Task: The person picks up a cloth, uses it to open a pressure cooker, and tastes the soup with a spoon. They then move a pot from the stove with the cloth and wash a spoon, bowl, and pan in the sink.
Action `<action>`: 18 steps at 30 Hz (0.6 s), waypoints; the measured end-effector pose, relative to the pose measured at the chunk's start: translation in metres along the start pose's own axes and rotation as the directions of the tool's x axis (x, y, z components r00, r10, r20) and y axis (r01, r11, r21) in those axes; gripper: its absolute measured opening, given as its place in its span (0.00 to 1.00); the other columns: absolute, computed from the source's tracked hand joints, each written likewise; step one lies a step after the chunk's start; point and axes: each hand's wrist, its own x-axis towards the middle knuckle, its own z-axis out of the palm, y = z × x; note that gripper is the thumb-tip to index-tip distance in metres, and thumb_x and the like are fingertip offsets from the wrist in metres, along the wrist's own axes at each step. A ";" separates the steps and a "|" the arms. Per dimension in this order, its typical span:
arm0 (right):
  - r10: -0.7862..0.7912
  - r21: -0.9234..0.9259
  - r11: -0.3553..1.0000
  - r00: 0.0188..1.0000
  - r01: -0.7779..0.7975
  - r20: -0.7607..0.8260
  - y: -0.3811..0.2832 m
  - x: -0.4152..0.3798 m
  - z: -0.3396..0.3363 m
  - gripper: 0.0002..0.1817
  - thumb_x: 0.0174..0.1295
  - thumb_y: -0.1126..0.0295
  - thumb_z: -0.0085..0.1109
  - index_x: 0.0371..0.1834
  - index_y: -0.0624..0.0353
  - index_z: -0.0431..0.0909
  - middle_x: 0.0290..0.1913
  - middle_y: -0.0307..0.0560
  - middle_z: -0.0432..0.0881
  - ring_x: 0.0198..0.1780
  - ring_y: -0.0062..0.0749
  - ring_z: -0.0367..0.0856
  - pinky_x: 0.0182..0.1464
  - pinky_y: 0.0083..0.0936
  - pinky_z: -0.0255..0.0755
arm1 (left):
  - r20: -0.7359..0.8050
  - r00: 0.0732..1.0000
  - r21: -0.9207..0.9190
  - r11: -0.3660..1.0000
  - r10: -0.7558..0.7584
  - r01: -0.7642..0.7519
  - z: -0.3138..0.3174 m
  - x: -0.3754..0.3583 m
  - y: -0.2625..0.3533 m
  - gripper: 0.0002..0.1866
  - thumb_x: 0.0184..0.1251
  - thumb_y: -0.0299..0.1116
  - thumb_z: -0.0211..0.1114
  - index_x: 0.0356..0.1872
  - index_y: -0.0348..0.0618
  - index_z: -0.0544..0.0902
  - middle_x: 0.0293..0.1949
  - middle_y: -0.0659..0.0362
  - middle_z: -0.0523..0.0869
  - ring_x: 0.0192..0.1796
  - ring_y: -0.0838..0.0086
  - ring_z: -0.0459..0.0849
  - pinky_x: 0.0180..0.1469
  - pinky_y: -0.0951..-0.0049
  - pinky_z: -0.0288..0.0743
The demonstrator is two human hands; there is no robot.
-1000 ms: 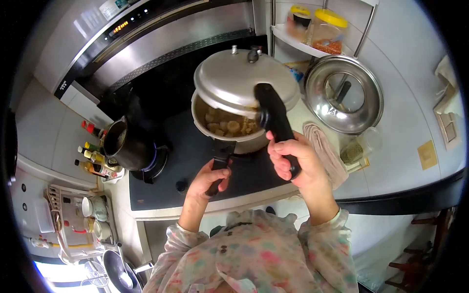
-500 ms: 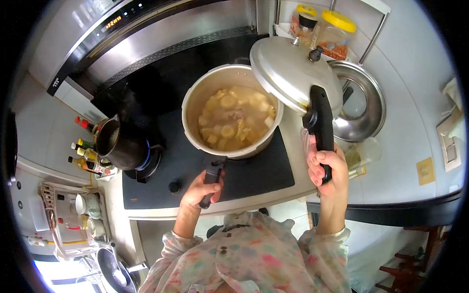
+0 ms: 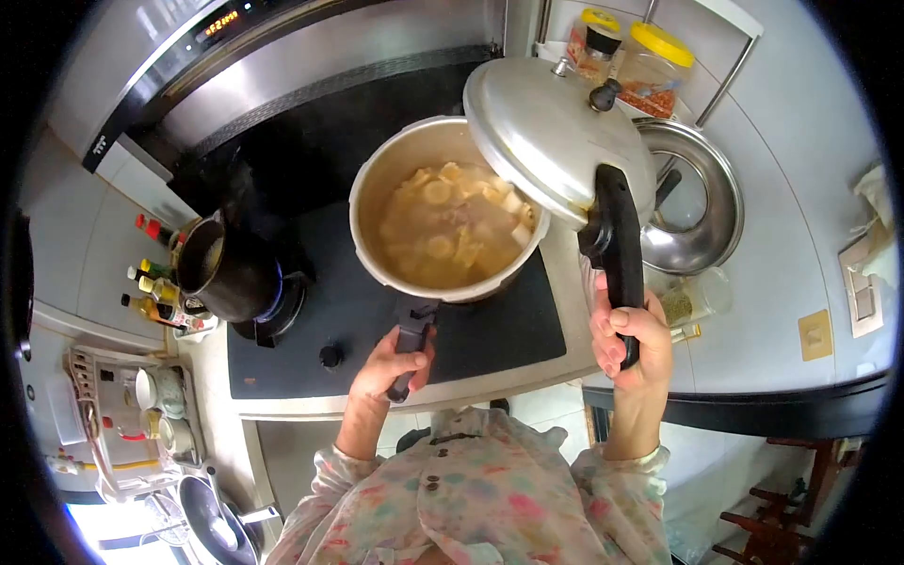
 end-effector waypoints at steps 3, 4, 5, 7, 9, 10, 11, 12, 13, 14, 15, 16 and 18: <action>0.014 0.016 1.000 0.999 -0.015 0.034 0.004 0.002 0.003 0.20 0.47 0.77 0.54 0.47 0.68 0.69 0.23 0.46 0.71 0.10 0.20 0.61 0.07 0.19 0.60 | 0.010 1.000 -0.012 1.000 -0.014 0.014 0.011 0.008 0.010 0.25 0.50 0.25 0.68 0.49 0.35 0.68 0.28 0.57 0.76 0.17 0.75 0.73 0.20 0.77 0.66; 0.021 0.023 0.999 0.999 -0.022 0.046 0.006 0.004 0.003 0.21 0.47 0.77 0.54 0.48 0.68 0.69 0.23 0.46 0.71 0.10 0.20 0.61 0.07 0.18 0.60 | 0.006 1.000 -0.018 1.000 -0.023 0.023 0.014 0.010 0.013 0.25 0.49 0.26 0.68 0.49 0.35 0.68 0.28 0.57 0.76 0.17 0.75 0.73 0.20 0.77 0.66; 0.028 0.029 0.999 0.998 -0.030 0.057 0.007 0.005 0.003 0.21 0.47 0.77 0.54 0.48 0.68 0.69 0.23 0.46 0.71 0.10 0.20 0.61 0.08 0.18 0.60 | -0.004 0.999 -0.015 0.999 -0.032 0.032 0.014 0.011 0.013 0.25 0.49 0.26 0.69 0.49 0.35 0.68 0.28 0.57 0.75 0.17 0.75 0.73 0.20 0.77 0.66; 0.036 0.026 0.999 0.998 -0.037 0.058 0.009 0.007 0.002 0.21 0.48 0.77 0.55 0.48 0.68 0.69 0.23 0.46 0.71 0.10 0.20 0.62 0.08 0.18 0.60 | -0.012 0.999 -0.038 0.999 -0.033 0.033 0.017 0.011 0.013 0.25 0.49 0.26 0.68 0.49 0.35 0.68 0.28 0.58 0.75 0.17 0.75 0.73 0.20 0.77 0.66; 0.043 0.025 0.999 0.998 -0.044 0.052 0.013 0.007 0.002 0.21 0.48 0.77 0.55 0.48 0.68 0.69 0.23 0.46 0.71 0.10 0.20 0.62 0.08 0.18 0.60 | -0.016 0.999 -0.043 0.999 -0.034 0.033 0.017 0.010 0.012 0.25 0.50 0.26 0.68 0.49 0.35 0.68 0.27 0.58 0.75 0.17 0.75 0.73 0.20 0.77 0.66; 0.046 0.023 0.999 0.998 -0.047 0.047 0.014 0.008 0.002 0.21 0.47 0.77 0.55 0.49 0.68 0.69 0.23 0.46 0.71 0.10 0.20 0.62 0.08 0.18 0.60 | -0.015 0.999 -0.038 0.999 -0.031 0.030 0.016 0.011 0.012 0.25 0.50 0.26 0.68 0.50 0.35 0.68 0.27 0.58 0.75 0.17 0.74 0.73 0.20 0.77 0.66; 0.049 0.021 0.999 0.998 -0.050 0.043 0.015 0.009 0.002 0.22 0.47 0.76 0.55 0.49 0.68 0.69 0.23 0.46 0.71 0.10 0.20 0.62 0.07 0.18 0.60 | -0.015 1.000 -0.033 0.999 -0.027 0.026 0.017 0.011 0.013 0.25 0.50 0.26 0.68 0.50 0.35 0.68 0.27 0.58 0.75 0.17 0.74 0.73 0.20 0.77 0.66; 0.055 0.011 0.998 0.998 -0.056 0.032 0.016 0.009 0.003 0.22 0.47 0.77 0.55 0.49 0.68 0.68 0.22 0.47 0.71 0.10 0.20 0.62 0.07 0.18 0.60 | -0.015 0.999 -0.035 0.999 -0.030 0.030 0.017 0.011 0.013 0.25 0.50 0.25 0.68 0.50 0.35 0.68 0.27 0.58 0.75 0.17 0.74 0.73 0.20 0.76 0.67; 0.062 0.002 0.998 0.998 -0.062 0.023 0.017 0.009 0.004 0.22 0.47 0.77 0.55 0.48 0.68 0.68 0.22 0.47 0.71 0.10 0.21 0.62 0.07 0.18 0.60 | -0.015 0.999 -0.038 0.999 -0.033 0.032 0.017 0.010 0.013 0.25 0.50 0.25 0.68 0.50 0.35 0.68 0.27 0.58 0.75 0.17 0.74 0.73 0.20 0.76 0.67; 0.069 -0.009 0.998 0.997 -0.069 0.014 0.018 0.009 0.006 0.22 0.47 0.77 0.55 0.48 0.68 0.68 0.22 0.47 0.71 0.10 0.21 0.62 0.07 0.19 0.60 | -0.016 0.999 -0.042 0.999 -0.034 0.033 0.017 0.010 0.014 0.25 0.50 0.25 0.67 0.50 0.35 0.68 0.27 0.58 0.75 0.17 0.74 0.73 0.21 0.76 0.67; 0.071 -0.025 0.997 0.997 -0.071 0.017 0.019 0.010 0.007 0.22 0.46 0.77 0.55 0.48 0.67 0.68 0.22 0.47 0.71 0.10 0.21 0.63 0.07 0.19 0.60 | -0.016 0.999 -0.035 0.999 -0.036 0.036 0.017 0.010 0.014 0.25 0.50 0.25 0.67 0.50 0.35 0.68 0.26 0.58 0.75 0.17 0.74 0.73 0.20 0.77 0.67; 0.074 -0.042 0.996 0.997 -0.073 0.022 0.020 0.011 0.009 0.22 0.46 0.77 0.55 0.47 0.67 0.68 0.22 0.47 0.71 0.10 0.21 0.63 0.07 0.19 0.60 | -0.016 0.999 -0.027 0.999 -0.037 0.037 0.017 0.010 0.014 0.25 0.51 0.25 0.67 0.50 0.35 0.68 0.26 0.59 0.75 0.17 0.75 0.73 0.20 0.77 0.66; 0.072 -0.079 0.994 0.997 -0.071 0.011 0.023 0.011 0.012 0.22 0.44 0.77 0.56 0.46 0.67 0.68 0.21 0.47 0.71 0.09 0.22 0.63 0.07 0.19 0.60 | -0.003 0.999 -0.024 0.999 -0.038 0.037 0.016 0.012 0.013 0.24 0.52 0.26 0.66 0.50 0.35 0.68 0.25 0.59 0.75 0.17 0.75 0.74 0.20 0.78 0.66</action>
